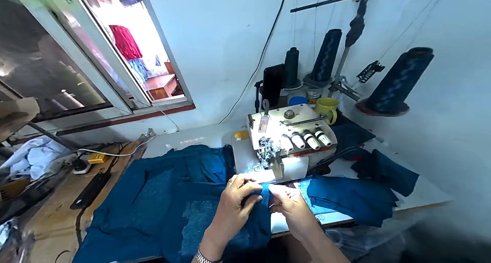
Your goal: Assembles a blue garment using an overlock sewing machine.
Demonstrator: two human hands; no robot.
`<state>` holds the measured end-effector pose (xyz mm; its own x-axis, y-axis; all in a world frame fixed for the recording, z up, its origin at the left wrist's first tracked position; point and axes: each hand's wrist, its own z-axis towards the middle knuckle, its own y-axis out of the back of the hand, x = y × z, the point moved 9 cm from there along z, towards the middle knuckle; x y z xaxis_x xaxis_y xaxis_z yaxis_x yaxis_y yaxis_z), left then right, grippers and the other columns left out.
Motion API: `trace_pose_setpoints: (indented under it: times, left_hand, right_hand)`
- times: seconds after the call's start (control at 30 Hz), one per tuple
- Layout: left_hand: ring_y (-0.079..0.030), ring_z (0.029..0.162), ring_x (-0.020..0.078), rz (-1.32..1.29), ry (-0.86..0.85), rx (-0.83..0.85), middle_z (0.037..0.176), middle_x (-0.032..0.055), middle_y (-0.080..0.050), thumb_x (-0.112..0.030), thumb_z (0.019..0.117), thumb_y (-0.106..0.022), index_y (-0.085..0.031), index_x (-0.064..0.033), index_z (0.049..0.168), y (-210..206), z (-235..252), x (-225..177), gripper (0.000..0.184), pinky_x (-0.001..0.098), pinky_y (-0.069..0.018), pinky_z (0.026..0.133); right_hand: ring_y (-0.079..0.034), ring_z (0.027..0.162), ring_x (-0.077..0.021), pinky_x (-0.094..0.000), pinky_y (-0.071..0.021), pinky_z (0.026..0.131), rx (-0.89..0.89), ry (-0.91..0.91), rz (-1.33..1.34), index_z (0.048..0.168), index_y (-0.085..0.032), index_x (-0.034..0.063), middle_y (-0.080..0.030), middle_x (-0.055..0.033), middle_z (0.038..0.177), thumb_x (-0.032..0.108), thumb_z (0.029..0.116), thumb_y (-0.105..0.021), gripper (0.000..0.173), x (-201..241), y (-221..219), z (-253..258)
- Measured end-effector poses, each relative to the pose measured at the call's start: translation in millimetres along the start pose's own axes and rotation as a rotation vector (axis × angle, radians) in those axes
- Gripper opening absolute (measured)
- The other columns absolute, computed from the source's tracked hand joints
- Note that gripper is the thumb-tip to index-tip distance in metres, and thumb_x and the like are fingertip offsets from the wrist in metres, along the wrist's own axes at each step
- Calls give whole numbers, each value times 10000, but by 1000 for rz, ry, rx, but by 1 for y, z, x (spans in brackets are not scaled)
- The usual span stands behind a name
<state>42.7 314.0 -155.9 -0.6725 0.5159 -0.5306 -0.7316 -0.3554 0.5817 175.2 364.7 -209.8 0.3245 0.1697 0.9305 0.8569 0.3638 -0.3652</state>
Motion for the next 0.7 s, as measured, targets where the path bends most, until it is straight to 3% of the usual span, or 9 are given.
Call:
trace_pose_setpoints:
  times: [0.17, 0.23, 0.3, 0.4, 0.5, 0.57, 0.63, 0.7]
  left_hand:
    - [-639, 1005, 138, 311, -193, -150, 1024, 10, -718, -209, 1004, -613, -773, -158, 975, 1, -15, -20, 170, 333, -482, 963]
    - [-629, 1056, 148, 312, -214, -159, 1047, 19, -704, -193, 1024, -573, -745, -147, 986, 2, -21, -20, 182, 341, -471, 1006]
    - [-634, 1108, 115, 86, -135, -151, 1066, -5, -704, -207, 1056, -531, -698, -130, 1016, 13, -26, -16, 187, 338, -475, 1050]
    - [-641, 984, 18, -368, 22, -10, 1015, -39, -679, -234, 1063, -536, -655, -139, 1093, 31, -28, -19, 156, 202, -535, 882]
    - [-631, 940, 44, -309, -9, 98, 1003, 28, -659, -190, 1076, -504, -653, -60, 1082, 27, -21, -35, 197, 204, -536, 843]
    - [-626, 1041, 88, -155, 2, 37, 1065, 21, -666, -223, 1064, -527, -678, -109, 1036, 19, -16, -32, 191, 270, -528, 930]
    - [-619, 1154, 118, -140, 47, 3, 1175, 26, -673, -236, 1044, -565, -690, -128, 1007, 14, -15, -20, 169, 306, -522, 999]
    - [-659, 1075, 96, -191, 77, 12, 1106, 24, -699, -164, 1037, -563, -684, -90, 1016, 10, -16, -13, 143, 272, -557, 945]
  right_hand:
    - [-677, 656, -122, -273, -575, 608, -4, -189, 57, 904, -682, 0, -697, -63, 747, 118, 1086, -437, 327, -11, 0, 2]
    - [-677, 649, -128, -274, -568, 596, -43, -185, 53, 896, -687, -9, -701, -75, 738, 130, 1092, -443, 342, -13, 3, 6]
    - [-650, 607, -109, -257, -553, 572, -140, -54, -26, 860, -690, -3, -677, -57, 691, 103, 1076, -480, 319, -9, 16, 13]
    - [-602, 572, -64, -232, -530, 570, -260, 249, -296, 852, -728, 34, -639, -4, 661, 106, 1034, -545, 268, 6, 34, 17]
    - [-607, 574, -52, -233, -546, 576, -124, 325, -405, 785, -687, 86, -617, 22, 639, 164, 1035, -529, 306, 15, 12, 7]
    - [-534, 577, -10, -186, -461, 562, 36, 348, -432, 783, -678, 95, -568, 55, 646, 201, 1049, -511, 331, 17, -13, -5]
    - [-548, 622, 6, -164, -471, 589, 159, 379, -426, 883, -698, 70, -596, 49, 713, 186, 1064, -478, 307, 17, -28, -15]
    - [-588, 669, -12, -181, -507, 627, 187, 355, -393, 983, -696, 50, -636, 28, 786, 153, 1063, -460, 269, 13, -29, -18]
